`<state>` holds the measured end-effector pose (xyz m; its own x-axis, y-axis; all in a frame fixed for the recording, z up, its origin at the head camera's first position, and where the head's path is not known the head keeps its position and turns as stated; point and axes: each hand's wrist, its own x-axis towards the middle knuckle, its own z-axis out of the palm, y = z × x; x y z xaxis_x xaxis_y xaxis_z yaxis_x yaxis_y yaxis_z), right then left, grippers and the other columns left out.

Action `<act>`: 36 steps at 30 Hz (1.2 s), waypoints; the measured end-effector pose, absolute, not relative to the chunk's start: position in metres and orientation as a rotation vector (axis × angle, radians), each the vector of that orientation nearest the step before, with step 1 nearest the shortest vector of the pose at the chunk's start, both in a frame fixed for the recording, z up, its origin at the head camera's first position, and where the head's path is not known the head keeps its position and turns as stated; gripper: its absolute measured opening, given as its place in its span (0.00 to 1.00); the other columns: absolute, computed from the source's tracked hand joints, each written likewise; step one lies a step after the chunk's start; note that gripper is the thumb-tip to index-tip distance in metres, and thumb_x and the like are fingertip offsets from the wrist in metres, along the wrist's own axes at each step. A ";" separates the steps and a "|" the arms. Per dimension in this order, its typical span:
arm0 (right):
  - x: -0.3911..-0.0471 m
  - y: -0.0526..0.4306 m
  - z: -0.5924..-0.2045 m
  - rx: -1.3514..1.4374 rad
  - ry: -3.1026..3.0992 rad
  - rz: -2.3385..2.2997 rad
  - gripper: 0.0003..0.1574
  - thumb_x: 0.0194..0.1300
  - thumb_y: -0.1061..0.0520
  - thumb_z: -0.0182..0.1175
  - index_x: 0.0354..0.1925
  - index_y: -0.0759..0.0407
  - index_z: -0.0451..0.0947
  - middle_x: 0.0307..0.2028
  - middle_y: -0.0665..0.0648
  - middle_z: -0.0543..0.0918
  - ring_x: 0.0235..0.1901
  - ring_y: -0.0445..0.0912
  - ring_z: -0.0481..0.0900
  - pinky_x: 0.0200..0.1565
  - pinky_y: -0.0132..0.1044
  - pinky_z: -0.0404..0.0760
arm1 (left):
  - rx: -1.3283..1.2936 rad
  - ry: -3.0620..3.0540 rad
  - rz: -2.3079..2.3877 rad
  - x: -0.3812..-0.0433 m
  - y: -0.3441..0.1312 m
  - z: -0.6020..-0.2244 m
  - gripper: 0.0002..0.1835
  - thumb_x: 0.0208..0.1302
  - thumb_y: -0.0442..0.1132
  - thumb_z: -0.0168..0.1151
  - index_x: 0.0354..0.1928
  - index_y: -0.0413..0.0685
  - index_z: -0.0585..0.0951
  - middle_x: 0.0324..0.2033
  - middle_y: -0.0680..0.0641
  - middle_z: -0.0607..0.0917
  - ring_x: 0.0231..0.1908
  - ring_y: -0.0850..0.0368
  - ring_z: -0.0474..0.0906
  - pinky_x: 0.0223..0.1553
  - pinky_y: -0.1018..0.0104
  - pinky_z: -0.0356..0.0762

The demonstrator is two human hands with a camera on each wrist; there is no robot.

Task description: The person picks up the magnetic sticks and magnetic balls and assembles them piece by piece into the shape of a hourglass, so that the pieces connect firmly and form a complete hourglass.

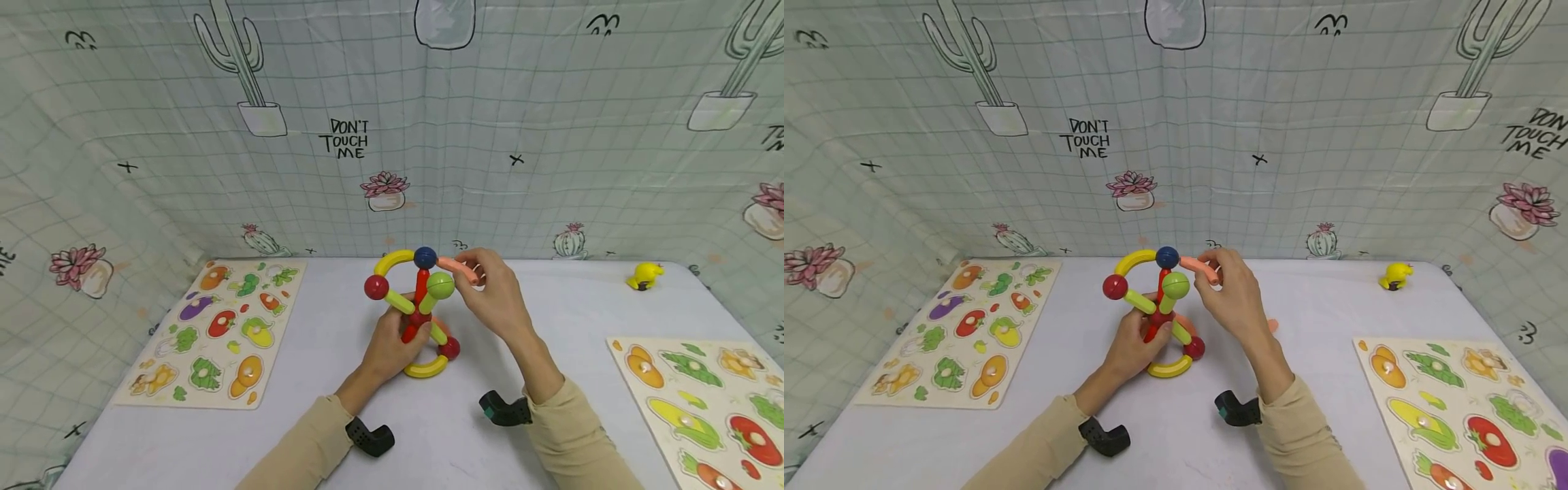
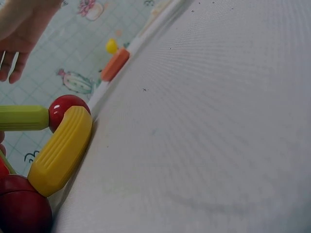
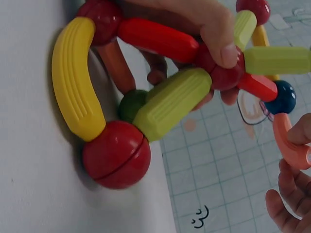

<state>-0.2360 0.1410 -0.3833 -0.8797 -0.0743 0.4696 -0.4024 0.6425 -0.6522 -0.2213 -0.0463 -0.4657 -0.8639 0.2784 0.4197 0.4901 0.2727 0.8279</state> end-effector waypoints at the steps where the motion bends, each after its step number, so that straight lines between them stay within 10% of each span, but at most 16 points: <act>1: -0.236 0.140 -0.383 0.381 -2.454 1.123 0.12 0.62 0.57 0.58 0.46 0.57 0.76 0.37 0.55 0.77 0.33 0.46 0.72 0.39 0.44 0.77 | -0.719 -2.352 -1.636 -0.221 -0.046 -0.466 0.24 0.60 0.37 0.60 0.59 0.47 0.68 0.48 0.47 0.79 0.47 0.58 0.77 0.53 0.63 0.77; 16: -0.232 0.154 -0.371 0.290 -2.607 1.721 0.26 0.68 0.38 0.51 0.57 0.49 0.71 0.52 0.55 0.74 0.44 0.49 0.79 0.54 0.47 0.73 | -0.732 -2.331 -1.638 -0.220 -0.046 -0.466 0.24 0.61 0.36 0.60 0.59 0.46 0.68 0.48 0.47 0.80 0.49 0.57 0.77 0.55 0.59 0.76; 36: -0.228 0.157 -0.365 0.299 -2.506 2.054 0.20 0.74 0.49 0.43 0.58 0.49 0.71 0.59 0.51 0.70 0.53 0.50 0.74 0.62 0.39 0.70 | -0.728 -2.304 -1.677 -0.222 -0.046 -0.468 0.23 0.59 0.36 0.61 0.57 0.46 0.69 0.48 0.47 0.79 0.49 0.58 0.77 0.55 0.60 0.76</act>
